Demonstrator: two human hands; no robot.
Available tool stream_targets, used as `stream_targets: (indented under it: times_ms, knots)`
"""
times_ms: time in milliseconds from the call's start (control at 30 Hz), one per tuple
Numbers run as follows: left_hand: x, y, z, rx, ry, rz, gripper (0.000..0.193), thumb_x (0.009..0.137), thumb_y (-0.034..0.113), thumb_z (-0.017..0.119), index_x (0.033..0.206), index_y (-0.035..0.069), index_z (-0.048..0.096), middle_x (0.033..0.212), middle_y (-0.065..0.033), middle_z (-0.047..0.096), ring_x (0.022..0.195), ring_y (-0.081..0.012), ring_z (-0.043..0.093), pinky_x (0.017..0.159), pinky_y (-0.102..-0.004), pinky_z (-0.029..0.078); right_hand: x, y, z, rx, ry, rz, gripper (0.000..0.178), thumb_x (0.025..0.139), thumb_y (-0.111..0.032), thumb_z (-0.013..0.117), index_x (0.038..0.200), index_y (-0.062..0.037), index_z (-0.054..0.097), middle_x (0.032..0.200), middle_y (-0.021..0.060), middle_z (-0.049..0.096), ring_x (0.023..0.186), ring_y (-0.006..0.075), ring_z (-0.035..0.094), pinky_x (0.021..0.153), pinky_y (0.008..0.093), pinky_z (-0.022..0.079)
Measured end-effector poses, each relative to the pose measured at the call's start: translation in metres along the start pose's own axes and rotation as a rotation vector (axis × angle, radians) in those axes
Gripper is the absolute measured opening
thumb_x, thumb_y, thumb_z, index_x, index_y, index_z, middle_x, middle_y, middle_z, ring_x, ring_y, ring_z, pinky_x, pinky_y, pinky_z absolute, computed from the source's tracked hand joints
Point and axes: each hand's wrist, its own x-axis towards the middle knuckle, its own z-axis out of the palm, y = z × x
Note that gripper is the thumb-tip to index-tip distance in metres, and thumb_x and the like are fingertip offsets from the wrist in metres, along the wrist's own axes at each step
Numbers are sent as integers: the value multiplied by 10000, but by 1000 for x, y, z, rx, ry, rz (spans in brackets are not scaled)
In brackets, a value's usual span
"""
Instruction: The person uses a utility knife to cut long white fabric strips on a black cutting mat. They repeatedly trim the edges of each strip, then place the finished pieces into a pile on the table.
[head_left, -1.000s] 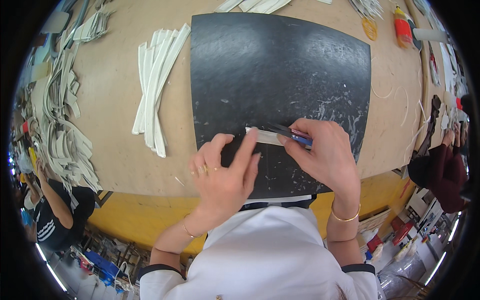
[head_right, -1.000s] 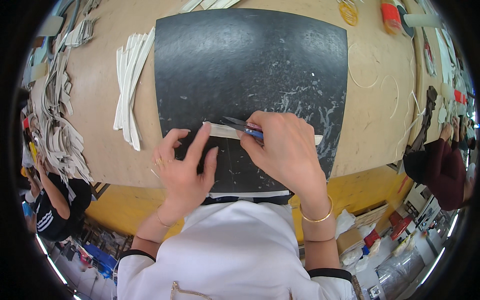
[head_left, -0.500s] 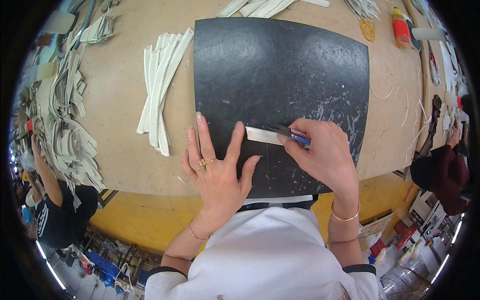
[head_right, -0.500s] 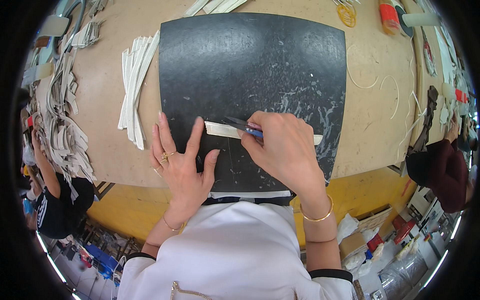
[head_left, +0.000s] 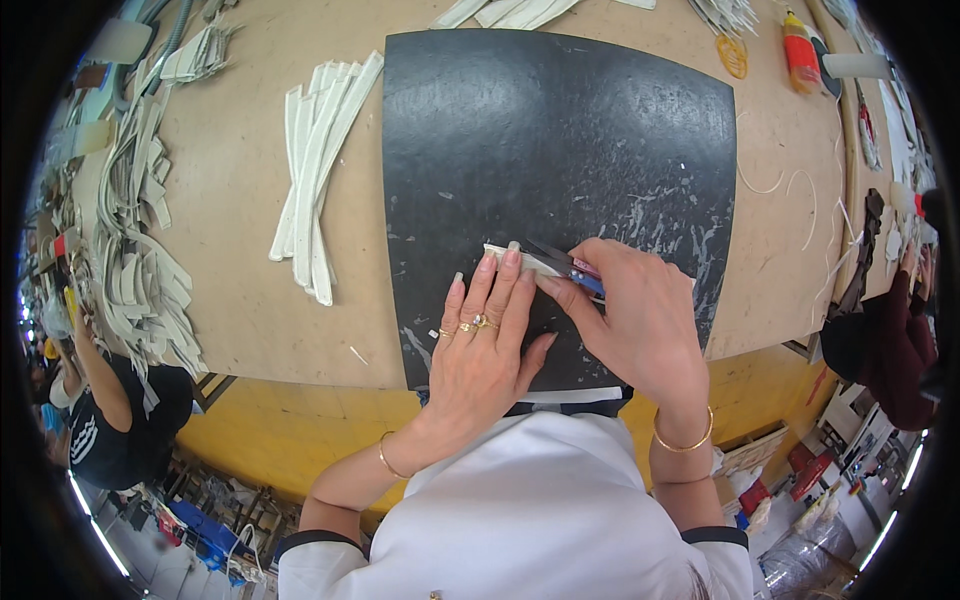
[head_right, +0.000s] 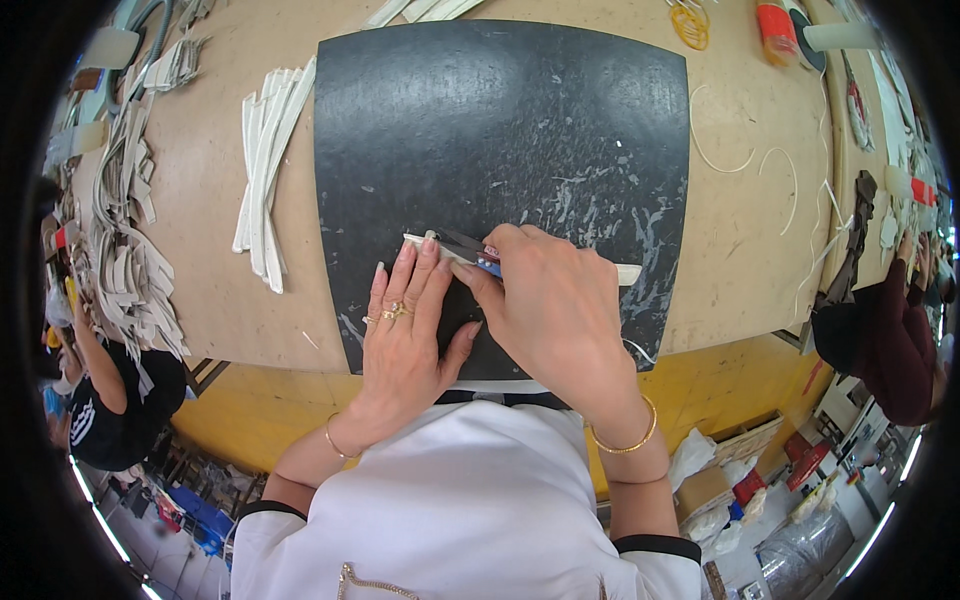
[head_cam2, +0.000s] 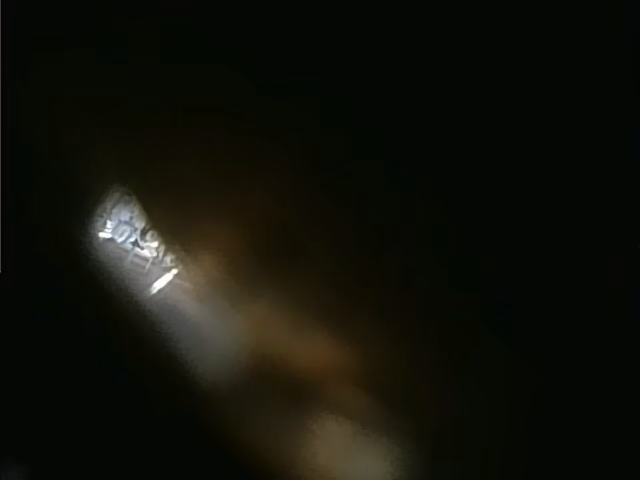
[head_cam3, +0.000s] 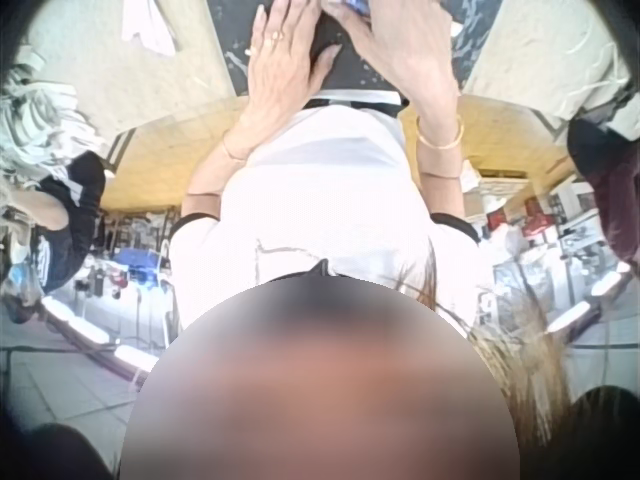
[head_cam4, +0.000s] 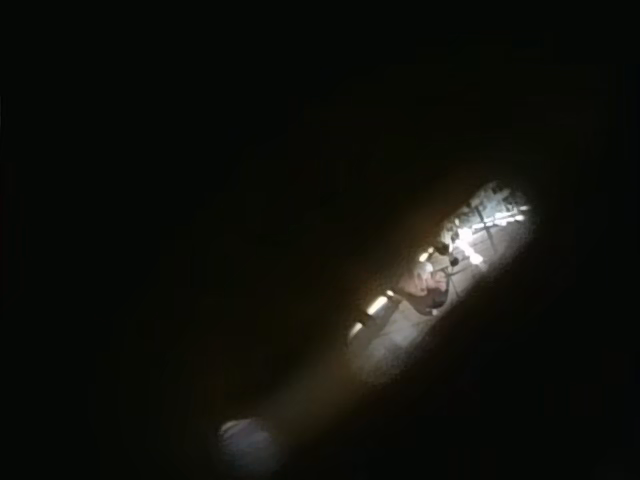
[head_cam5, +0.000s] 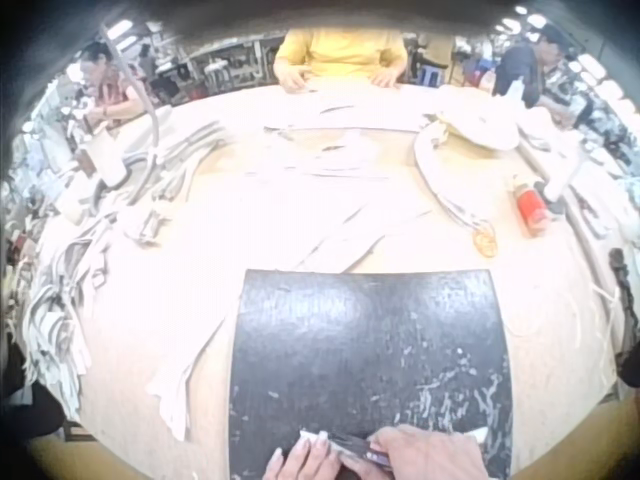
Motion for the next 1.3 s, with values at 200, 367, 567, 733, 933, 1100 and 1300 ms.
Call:
stream_targets:
  times_ms: [200, 367, 567, 733, 933, 1100, 1300]
  knots:
    - [2, 3, 4, -37, 41, -15, 728, 886, 161, 676, 1502, -12, 329, 1567, -202, 347, 1467, -398, 299, 1175, -553, 225, -5, 7, -4, 83, 50, 26, 226, 893, -237, 710, 885, -12, 685, 697, 118, 647, 573, 271, 608, 553, 354, 449]
    - [5, 8, 8, -14, 102, -57, 668, 885, 120, 617, 1499, 6, 381, 1554, -193, 380, 1444, -359, 358, 1167, -505, 278, -13, 21, -9, 225, 49, 131, 182, 885, -168, 719, 853, 5, 675, 607, 71, 568, 518, 156, 472, 520, 309, 378]
    - [5, 11, 9, 60, 91, -84, 637, 888, 100, 578, 1495, 7, 406, 1551, -181, 390, 1448, -342, 360, 1177, -493, 262, -22, 37, -12, 276, 20, 194, 168, 882, -130, 713, 844, 26, 664, 587, 42, 527, 542, 85, 410, 499, 277, 340]
    - [6, 14, 10, 74, 72, -98, 584, 904, 61, 558, 1470, -5, 431, 1552, -203, 368, 1457, -388, 322, 1158, -579, 244, -23, 42, -13, 286, 32, 193, 170, 880, -127, 711, 837, 28, 659, 586, 38, 527, 537, 77, 401, 490, 274, 329]
    - [6, 20, 12, 98, 56, -125, 565, 925, 94, 580, 1475, 51, 456, 1562, -212, 333, 1462, -411, 293, 1157, -603, 222, -22, 42, -11, 305, 43, 207, 168, 880, -127, 709, 838, 27, 659, 583, 37, 523, 536, 75, 396, 483, 276, 321]
    - [6, 27, 16, 192, 40, -126, 627, 892, 186, 668, 1487, 242, 479, 1589, -224, 286, 1469, -428, 269, 1133, -588, 270, -21, 43, -11, 310, 43, 207, 171, 883, -136, 709, 835, 21, 661, 588, 41, 528, 535, 82, 402, 489, 280, 328]
    - [4, 17, 6, 212, -80, -140, 606, 916, 248, 646, 1490, 319, 467, 1622, -205, 227, 1468, -479, 230, 1071, -702, 218, -24, 34, -6, 222, 112, 127, 218, 885, -211, 730, 868, 2, 685, 645, 91, 606, 529, 180, 521, 523, 314, 405]
